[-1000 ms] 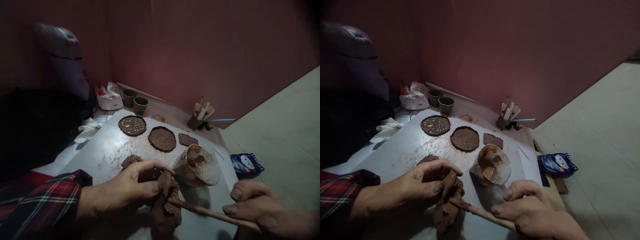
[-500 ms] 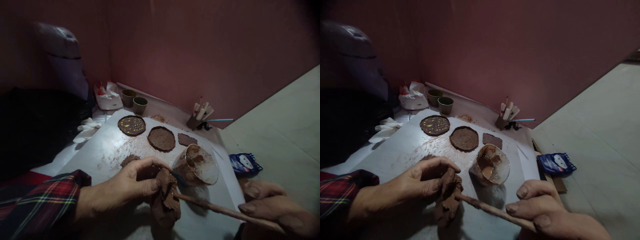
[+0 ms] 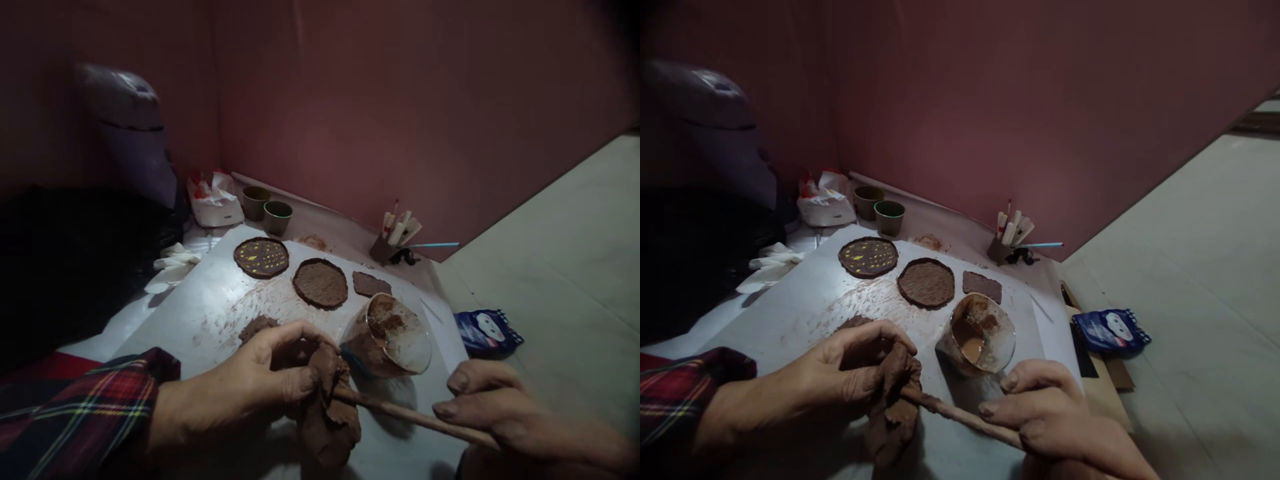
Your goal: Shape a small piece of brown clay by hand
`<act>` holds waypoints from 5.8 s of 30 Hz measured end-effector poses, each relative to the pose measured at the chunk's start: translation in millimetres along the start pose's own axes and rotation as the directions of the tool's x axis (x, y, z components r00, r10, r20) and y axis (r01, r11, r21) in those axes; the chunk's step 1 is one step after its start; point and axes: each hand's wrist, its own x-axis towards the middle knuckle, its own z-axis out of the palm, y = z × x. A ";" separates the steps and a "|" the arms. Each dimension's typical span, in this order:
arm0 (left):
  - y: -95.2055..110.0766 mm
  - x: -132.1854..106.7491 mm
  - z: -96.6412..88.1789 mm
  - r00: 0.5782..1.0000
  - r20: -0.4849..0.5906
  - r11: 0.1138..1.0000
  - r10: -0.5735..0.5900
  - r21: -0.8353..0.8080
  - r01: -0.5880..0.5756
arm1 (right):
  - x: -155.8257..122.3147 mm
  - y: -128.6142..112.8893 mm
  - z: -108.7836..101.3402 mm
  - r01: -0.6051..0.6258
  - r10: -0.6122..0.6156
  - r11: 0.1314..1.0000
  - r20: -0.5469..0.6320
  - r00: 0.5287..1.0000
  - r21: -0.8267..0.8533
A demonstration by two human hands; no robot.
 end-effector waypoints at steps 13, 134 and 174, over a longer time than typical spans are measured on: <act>-10.4 -2.9 0.9 0.984 0.086 0.988 0.155 -0.003 -0.156 | 18.1 -76.8 68.2 -0.069 0.090 0.985 -0.130 0.987 0.158; -16.0 -29.8 10.7 0.963 -0.101 0.900 0.251 0.390 -0.194 | -38.2 -75.6 93.5 0.111 -0.103 0.994 0.378 0.920 0.002; -15.2 -36.3 11.5 0.955 0.018 0.824 0.296 0.501 -0.265 | -36.9 -69.7 92.4 -0.221 0.178 0.971 0.336 0.925 0.095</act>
